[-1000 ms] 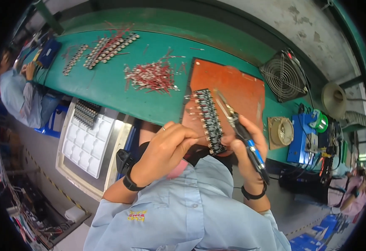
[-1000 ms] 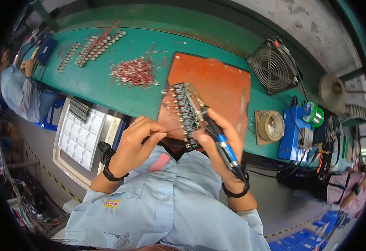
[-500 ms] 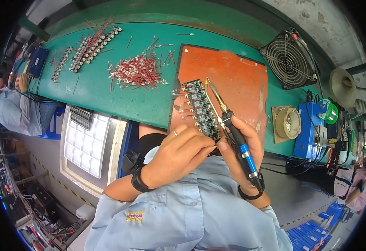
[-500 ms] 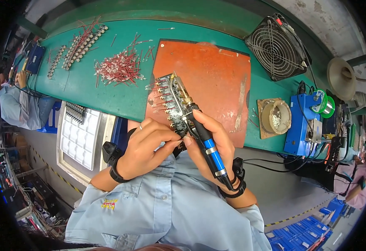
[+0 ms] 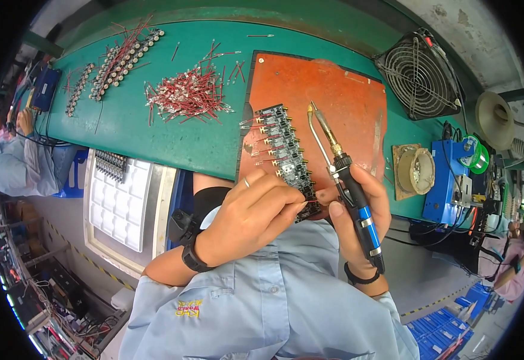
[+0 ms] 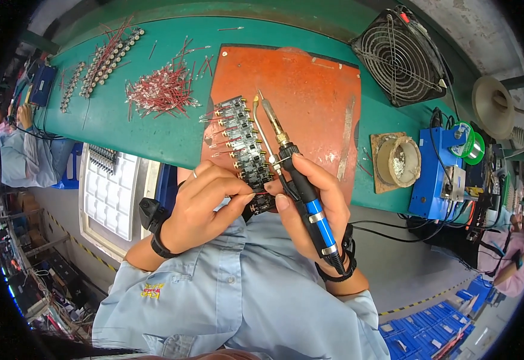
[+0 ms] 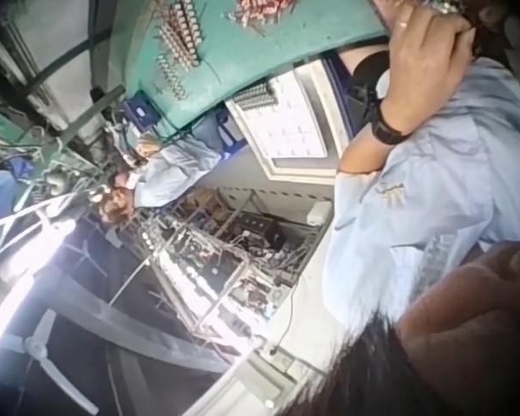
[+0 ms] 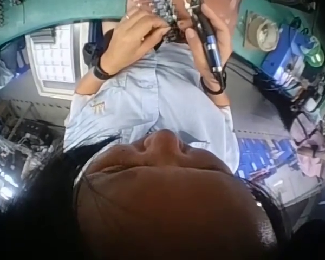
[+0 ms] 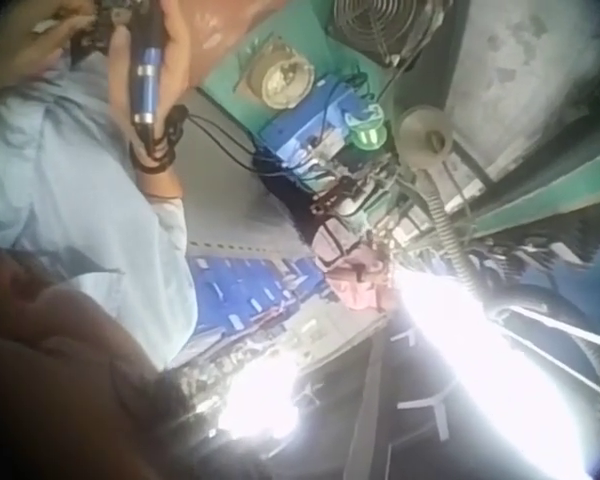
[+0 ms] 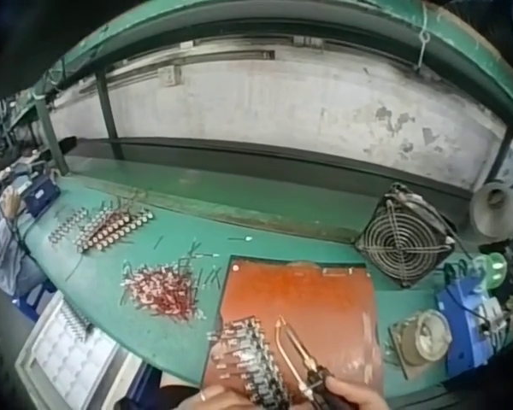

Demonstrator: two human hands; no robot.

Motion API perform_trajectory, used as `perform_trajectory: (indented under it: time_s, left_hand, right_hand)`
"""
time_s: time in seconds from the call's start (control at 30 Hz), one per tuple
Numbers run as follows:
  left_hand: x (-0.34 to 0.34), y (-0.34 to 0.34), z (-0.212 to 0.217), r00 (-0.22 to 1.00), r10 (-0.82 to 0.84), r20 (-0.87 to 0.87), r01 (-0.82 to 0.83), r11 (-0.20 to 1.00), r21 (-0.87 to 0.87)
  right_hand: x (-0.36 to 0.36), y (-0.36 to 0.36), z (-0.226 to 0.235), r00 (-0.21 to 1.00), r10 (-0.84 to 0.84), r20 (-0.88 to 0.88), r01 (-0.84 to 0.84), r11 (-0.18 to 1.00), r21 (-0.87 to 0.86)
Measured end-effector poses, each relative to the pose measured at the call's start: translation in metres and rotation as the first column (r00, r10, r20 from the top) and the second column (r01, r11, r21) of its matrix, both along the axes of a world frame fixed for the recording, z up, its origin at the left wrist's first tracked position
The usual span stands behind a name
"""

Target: Soldering electronic components onto a printed circuit board at a factory workstation.

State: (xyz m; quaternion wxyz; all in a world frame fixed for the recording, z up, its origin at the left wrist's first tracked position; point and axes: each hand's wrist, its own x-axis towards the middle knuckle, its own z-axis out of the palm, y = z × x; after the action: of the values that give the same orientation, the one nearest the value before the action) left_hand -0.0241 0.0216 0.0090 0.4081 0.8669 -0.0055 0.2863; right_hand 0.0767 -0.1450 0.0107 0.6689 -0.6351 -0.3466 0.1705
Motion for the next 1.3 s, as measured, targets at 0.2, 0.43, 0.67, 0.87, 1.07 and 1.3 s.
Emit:
perform_trajectory:
  time_s: [0.2, 0.43, 0.67, 0.87, 1.07, 1.3]
  left_hand:
    - [-0.003, 0.004, 0.003, 0.997, -0.011, -0.080, 0.016, 0.998, 0.062]
    - [0.008, 0.028, 0.003, 0.980, 0.138, -0.146, -0.093, 0.955, 0.280]
    - [0.015, 0.028, 0.001, 0.969, 0.166, -0.183, -0.105, 0.948, 0.302]
    - [0.016, 0.028, 0.002, 0.970, 0.161, -0.183, -0.101, 0.950, 0.297]
    - [0.016, 0.029, 0.002, 0.973, 0.147, -0.180, -0.089, 0.951, 0.295]
    - [0.016, 0.029, 0.002, 0.971, 0.145, -0.190, -0.086, 0.954, 0.287]
  right_hand:
    - [0.000, 0.003, 0.000, 0.998, -0.008, -0.067, 0.005, 0.999, -0.038]
    - [0.009, -0.029, 0.011, 0.992, -0.085, -0.089, 0.087, 0.996, 0.022]
    - [0.026, -0.052, 0.023, 0.928, 0.087, 0.363, 0.005, 0.969, -0.246]
    - [0.024, -0.044, 0.026, 0.910, 0.159, 0.384, -0.027, 0.944, -0.329]
    - [0.023, -0.040, 0.022, 0.892, 0.168, 0.419, -0.005, 0.932, -0.363]
    - [0.024, -0.035, 0.031, 0.877, 0.212, 0.432, -0.029, 0.919, -0.393]
